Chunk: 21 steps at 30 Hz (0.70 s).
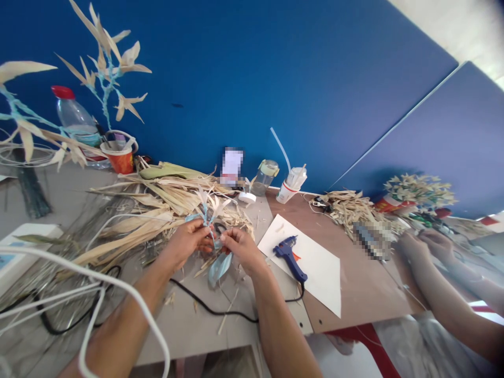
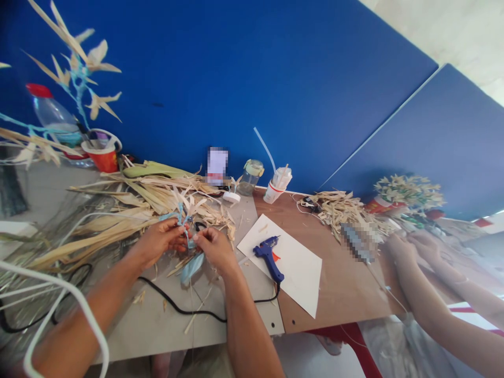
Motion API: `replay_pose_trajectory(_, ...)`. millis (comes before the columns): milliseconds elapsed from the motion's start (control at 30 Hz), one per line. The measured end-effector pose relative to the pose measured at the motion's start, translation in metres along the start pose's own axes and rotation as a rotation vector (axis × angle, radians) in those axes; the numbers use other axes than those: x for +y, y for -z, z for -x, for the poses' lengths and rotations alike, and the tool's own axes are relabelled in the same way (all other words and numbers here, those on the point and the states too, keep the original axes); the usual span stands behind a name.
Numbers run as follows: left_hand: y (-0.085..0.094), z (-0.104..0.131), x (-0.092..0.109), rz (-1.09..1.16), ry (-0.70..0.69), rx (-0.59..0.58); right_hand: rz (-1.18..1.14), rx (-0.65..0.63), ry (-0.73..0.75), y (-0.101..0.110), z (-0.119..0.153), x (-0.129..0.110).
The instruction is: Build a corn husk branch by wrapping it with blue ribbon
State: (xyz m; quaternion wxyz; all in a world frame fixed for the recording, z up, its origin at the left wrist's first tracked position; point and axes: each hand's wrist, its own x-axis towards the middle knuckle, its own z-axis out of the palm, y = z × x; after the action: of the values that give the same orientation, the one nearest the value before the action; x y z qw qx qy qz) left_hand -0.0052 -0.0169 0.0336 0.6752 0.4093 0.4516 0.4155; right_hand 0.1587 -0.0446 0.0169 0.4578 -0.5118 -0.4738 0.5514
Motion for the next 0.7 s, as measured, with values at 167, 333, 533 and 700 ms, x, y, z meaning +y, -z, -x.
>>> replay_pose_trajectory(167, 0.0000, -0.0026, -0.0025, -0.008, 0.016, 0.001, 0.057, 0.077, 0.063, -0.0001, -0.0021, 0.0016)
replay_pose_trajectory(333, -0.0010, -0.0026, -0.0044, 0.004, 0.008, -0.021, 0.096, 0.082, 0.092, -0.0014, -0.0010, -0.0014)
replay_pose_trajectory(533, -0.0004, -0.0036, -0.0068, 0.010, -0.024, -0.036, 0.098, 0.037, -0.004, -0.0046, -0.0004, 0.0005)
replay_pose_trajectory(700, -0.0005, -0.0041, -0.0080, -0.004, -0.030, -0.043, 0.309, 0.037, -0.039, -0.0048, 0.0026, -0.0055)
